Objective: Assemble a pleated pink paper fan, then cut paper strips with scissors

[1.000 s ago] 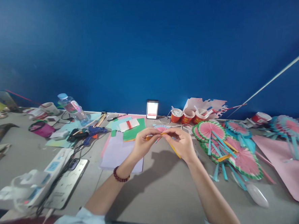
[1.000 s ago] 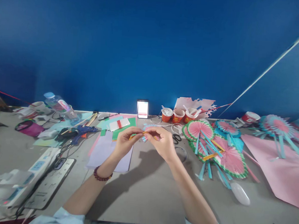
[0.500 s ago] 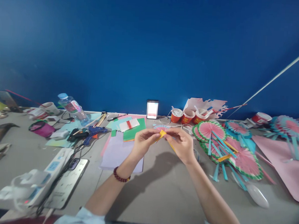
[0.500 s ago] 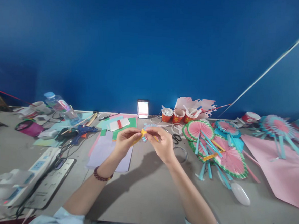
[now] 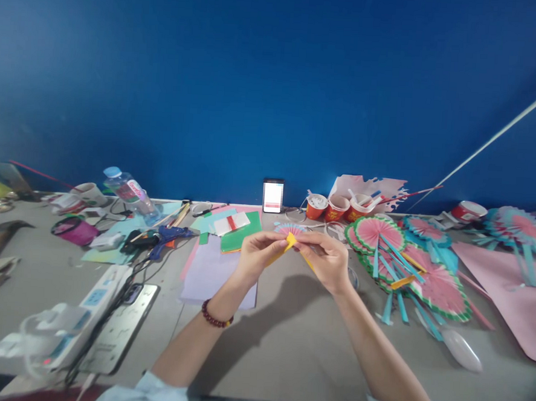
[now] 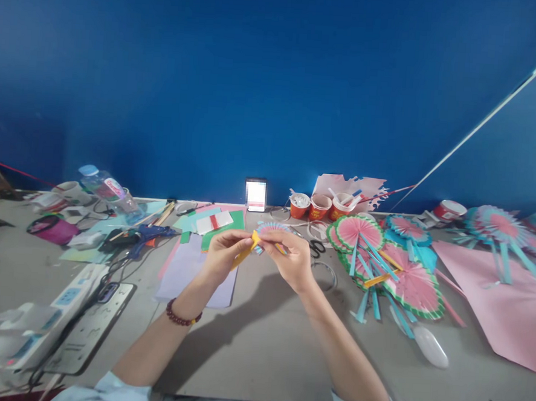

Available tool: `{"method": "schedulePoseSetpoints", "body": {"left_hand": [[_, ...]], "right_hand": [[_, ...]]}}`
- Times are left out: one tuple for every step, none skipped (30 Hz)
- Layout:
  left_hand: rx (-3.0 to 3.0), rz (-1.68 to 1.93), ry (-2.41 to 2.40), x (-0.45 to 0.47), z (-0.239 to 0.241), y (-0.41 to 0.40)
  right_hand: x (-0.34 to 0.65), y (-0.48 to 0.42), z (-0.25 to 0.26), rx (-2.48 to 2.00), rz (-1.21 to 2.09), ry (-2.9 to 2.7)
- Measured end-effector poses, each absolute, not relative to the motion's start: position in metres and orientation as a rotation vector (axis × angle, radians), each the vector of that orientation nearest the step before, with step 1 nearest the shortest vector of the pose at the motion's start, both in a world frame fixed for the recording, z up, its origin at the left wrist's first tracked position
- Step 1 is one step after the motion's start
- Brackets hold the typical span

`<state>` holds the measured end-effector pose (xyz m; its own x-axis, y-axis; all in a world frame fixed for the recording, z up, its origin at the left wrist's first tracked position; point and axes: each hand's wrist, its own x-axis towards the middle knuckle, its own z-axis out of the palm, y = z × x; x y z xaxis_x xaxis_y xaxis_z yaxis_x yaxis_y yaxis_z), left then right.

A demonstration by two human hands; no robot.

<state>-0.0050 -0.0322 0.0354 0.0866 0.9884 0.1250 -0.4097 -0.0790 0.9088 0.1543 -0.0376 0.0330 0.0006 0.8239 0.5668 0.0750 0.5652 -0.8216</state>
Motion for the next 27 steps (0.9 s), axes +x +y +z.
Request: {"method": "schedulePoseSetpoints", "body": {"left_hand": [[1.020, 1.371, 0.774, -0.005, 0.035, -0.032], [1.021, 1.371, 0.781, -0.005, 0.035, -0.032], [1.020, 1.374, 0.787, -0.004, 0.035, -0.032], [1.016, 1.378, 0.794, -0.004, 0.035, -0.032], [1.009, 1.382, 0.802, -0.004, 0.035, -0.032], [0.998, 1.387, 0.810, -0.004, 0.036, -0.032], [0.988, 1.393, 0.819, -0.003, 0.036, -0.032], [0.981, 1.399, 0.827, -0.003, 0.037, -0.033], [0.983, 1.405, 0.835, -0.003, 0.037, -0.033], [0.995, 1.415, 0.842, -0.003, 0.038, -0.033], [1.016, 1.429, 0.847, -0.002, 0.038, -0.033], [1.044, 1.444, 0.852, -0.003, 0.038, -0.033], [1.073, 1.460, 0.857, -0.003, 0.038, -0.033], [1.103, 1.474, 0.866, -0.003, 0.038, -0.033], [1.134, 1.484, 0.877, -0.004, 0.037, -0.033], [1.165, 1.493, 0.890, -0.004, 0.036, -0.032], [1.199, 1.501, 0.903, -0.005, 0.035, -0.032], [1.235, 1.509, 0.915, -0.005, 0.034, -0.032], [1.273, 1.517, 0.925, -0.005, 0.034, -0.032], [1.314, 1.525, 0.932, -0.005, 0.033, -0.032], [1.357, 1.531, 0.940, -0.005, 0.033, -0.032], [1.402, 1.536, 0.951, -0.005, 0.032, -0.032], [1.447, 1.539, 0.966, -0.005, 0.032, -0.032], [1.490, 1.541, 0.981, -0.005, 0.032, -0.032], [1.528, 1.546, 0.995, -0.005, 0.031, -0.032], [1.562, 1.551, 1.008, -0.006, 0.031, -0.032], [1.591, 1.557, 1.016, -0.006, 0.031, -0.032]], "right_hand": [[0.154, -0.037, 0.033, -0.800, 0.704, -1.471], [0.154, -0.037, 0.033, -0.791, 0.708, -1.470], [0.154, -0.037, 0.033, -0.788, 0.717, -1.466], [0.154, -0.036, 0.033, -0.790, 0.731, -1.459], [0.153, -0.036, 0.032, -0.796, 0.749, -1.449], [0.153, -0.036, 0.033, -0.804, 0.771, -1.436], [0.152, -0.036, 0.033, -0.811, 0.796, -1.417], [0.152, -0.037, 0.034, -0.814, 0.823, -1.398], [0.151, -0.037, 0.034, -0.813, 0.851, -1.380], [0.150, -0.037, 0.036, -0.805, 0.878, -1.366], [0.150, -0.038, 0.037, -0.797, 0.902, -1.356], [0.149, -0.038, 0.038, -0.790, 0.921, -1.347], [0.149, -0.039, 0.040, -0.788, 0.934, -1.341], [0.148, -0.039, 0.041, -0.794, 0.943, -1.333], [0.148, -0.039, 0.042, -0.809, 0.948, -1.328], [0.148, -0.039, 0.043, -0.828, 0.953, -1.327], [0.148, -0.039, 0.043, -0.848, 0.956, -1.329], [0.148, -0.038, 0.042, -0.867, 0.962, -1.337], [0.148, -0.038, 0.042, -0.884, 0.966, -1.345], [0.148, -0.038, 0.041, -0.901, 0.967, -1.348], [0.149, -0.037, 0.040, -0.919, 0.965, -1.350], [0.149, -0.037, 0.039, -0.940, 0.959, -1.348], [0.149, -0.037, 0.038, -0.960, 0.952, -1.346], [0.149, -0.036, 0.037, -0.978, 0.945, -1.345], [0.149, -0.036, 0.037, -0.992, 0.940, -1.345], [0.149, -0.036, 0.036, -1.002, 0.938, -1.345], [0.149, -0.036, 0.037, -1.009, 0.940, -1.344]]}}
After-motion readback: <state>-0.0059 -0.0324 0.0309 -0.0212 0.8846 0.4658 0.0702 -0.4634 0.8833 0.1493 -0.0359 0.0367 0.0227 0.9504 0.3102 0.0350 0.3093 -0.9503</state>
